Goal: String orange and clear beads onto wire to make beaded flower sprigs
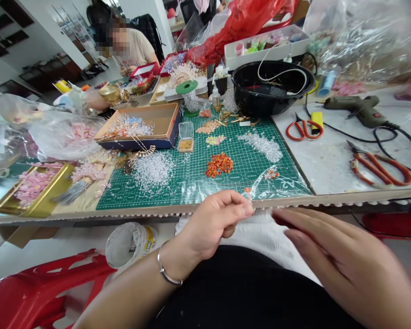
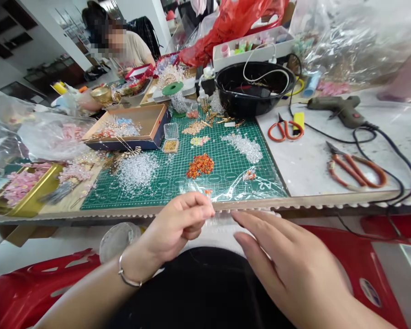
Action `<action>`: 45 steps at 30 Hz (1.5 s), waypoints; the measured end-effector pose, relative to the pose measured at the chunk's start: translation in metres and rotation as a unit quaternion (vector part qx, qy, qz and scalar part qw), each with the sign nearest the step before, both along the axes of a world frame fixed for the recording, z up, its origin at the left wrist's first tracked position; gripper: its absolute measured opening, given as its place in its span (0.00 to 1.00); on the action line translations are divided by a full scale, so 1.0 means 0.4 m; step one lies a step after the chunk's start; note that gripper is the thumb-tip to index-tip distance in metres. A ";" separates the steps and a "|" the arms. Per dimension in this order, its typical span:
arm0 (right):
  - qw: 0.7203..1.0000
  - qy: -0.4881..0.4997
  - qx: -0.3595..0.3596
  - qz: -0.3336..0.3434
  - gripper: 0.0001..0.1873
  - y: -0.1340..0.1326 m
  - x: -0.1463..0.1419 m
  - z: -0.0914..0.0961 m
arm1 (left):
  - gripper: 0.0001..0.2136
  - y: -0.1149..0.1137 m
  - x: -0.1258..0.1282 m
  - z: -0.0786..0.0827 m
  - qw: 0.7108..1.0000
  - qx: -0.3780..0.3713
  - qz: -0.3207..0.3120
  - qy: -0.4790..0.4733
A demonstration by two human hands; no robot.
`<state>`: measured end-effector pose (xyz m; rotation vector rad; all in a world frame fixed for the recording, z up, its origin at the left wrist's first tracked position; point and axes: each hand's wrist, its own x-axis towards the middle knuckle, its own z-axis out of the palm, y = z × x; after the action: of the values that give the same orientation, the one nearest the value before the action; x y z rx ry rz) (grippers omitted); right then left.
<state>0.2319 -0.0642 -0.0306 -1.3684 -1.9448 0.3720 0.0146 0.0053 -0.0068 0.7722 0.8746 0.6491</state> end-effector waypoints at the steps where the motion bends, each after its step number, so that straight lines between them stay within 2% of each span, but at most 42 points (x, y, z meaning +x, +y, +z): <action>1: 1.000 0.029 -0.005 0.006 0.12 0.019 -0.012 -0.001 | 0.14 -0.002 0.006 -0.001 1.000 0.014 -0.014 0.018; 4: 0.986 0.154 -0.066 -0.002 0.09 0.064 -0.032 0.004 | 0.16 -0.005 0.012 -0.013 0.994 0.049 -0.065 0.070; 6: 0.958 0.260 -0.121 -0.007 0.07 0.076 -0.033 0.012 | 0.16 -0.007 0.007 -0.031 0.987 0.054 -0.110 0.101; 8: 0.900 0.402 -0.170 -0.008 0.09 0.078 -0.029 0.023 | 0.16 -0.010 0.001 -0.055 0.978 0.054 -0.152 0.132; 10: 0.812 0.545 -0.208 -0.013 0.11 0.078 -0.023 0.032 | 0.17 -0.008 -0.005 -0.073 0.964 0.071 -0.197 0.162; 12: 0.738 0.634 -0.231 -0.028 0.12 0.078 -0.016 0.035 | 0.16 0.011 -0.007 -0.074 0.937 0.129 -0.262 0.190; 13: 0.718 0.651 -0.242 -0.038 0.13 0.078 -0.013 0.033 | 0.15 0.032 -0.006 -0.066 0.916 0.178 -0.297 0.204; 15: 0.704 0.653 -0.276 -0.051 0.16 0.077 -0.010 0.024 | 0.13 0.097 0.004 -0.038 0.855 0.310 -0.329 0.252; 16: 0.701 0.642 -0.305 -0.048 0.16 0.075 -0.010 0.018 | 0.12 0.141 0.014 -0.022 0.819 0.384 -0.315 0.286; 18: 0.690 0.623 -0.368 -0.034 0.16 0.071 -0.014 0.005 | 0.13 0.242 0.046 0.000 0.732 0.489 -0.207 0.427; 19: 0.678 0.619 -0.394 -0.029 0.16 0.069 -0.017 0.000 | 0.13 0.293 0.066 0.003 0.712 0.500 -0.182 0.459; 22: 0.631 0.629 -0.454 -0.010 0.17 0.069 -0.020 -0.011 | 0.12 0.418 0.133 -0.018 0.682 0.514 -0.167 0.493; 25: 0.607 0.645 -0.465 -0.001 0.20 0.079 -0.012 -0.015 | 0.11 0.485 0.184 -0.059 0.669 0.520 -0.173 0.503; 27: 0.607 0.652 -0.454 -0.011 0.21 0.089 -0.002 -0.018 | 0.10 0.505 0.201 -0.076 0.671 0.519 -0.173 0.501; 29: 0.608 0.650 -0.455 -0.014 0.21 0.099 0.006 -0.020 | 0.10 0.513 0.207 -0.076 0.684 0.514 -0.170 0.490; 32: 0.613 0.636 -0.468 -0.021 0.21 0.111 0.013 -0.017 | 0.09 0.491 0.201 -0.047 0.708 0.507 -0.161 0.465; 33: 0.617 0.633 -0.466 -0.026 0.21 0.114 0.013 -0.015 | 0.08 0.469 0.196 -0.035 0.728 0.498 -0.158 0.445; 35: 0.636 0.633 -0.439 -0.037 0.22 0.118 0.011 -0.010 | 0.07 0.401 0.185 -0.012 0.795 0.449 -0.150 0.378; 36: 0.648 0.635 -0.418 -0.041 0.23 0.120 0.008 -0.007 | 0.07 0.357 0.178 -0.004 0.899 0.331 -0.126 0.258; 37: 0.660 0.636 -0.397 -0.041 0.25 0.122 0.005 -0.006 | 0.07 0.310 0.172 0.000 0.967 0.189 -0.094 0.140; 38: 0.670 0.636 -0.381 -0.039 0.26 0.123 0.002 -0.005 | 0.09 0.264 0.166 0.002 0.994 0.064 -0.070 0.050; 39: 0.675 0.635 -0.373 -0.037 0.27 0.124 -0.003 -0.004 | 0.09 0.221 0.161 0.002 0.998 -0.031 -0.054 -0.009; 41: 0.679 0.633 -0.372 -0.030 0.26 0.124 -0.011 -0.005 | 0.10 0.153 0.152 -0.001 0.986 -0.144 -0.027 -0.084; 43: 0.688 0.625 -0.369 -0.025 0.24 0.120 -0.019 -0.006 | 0.09 0.115 0.145 -0.005 0.974 -0.190 -0.001 -0.123; 45: 0.706 0.612 -0.355 -0.027 0.23 0.112 -0.023 -0.006 | 0.08 0.101 0.140 -0.005 0.968 -0.204 0.019 -0.146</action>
<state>0.2225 -0.0192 -0.0328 -1.0362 -0.5904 1.6352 0.0706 0.0455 -0.0089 0.2802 0.7185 0.5739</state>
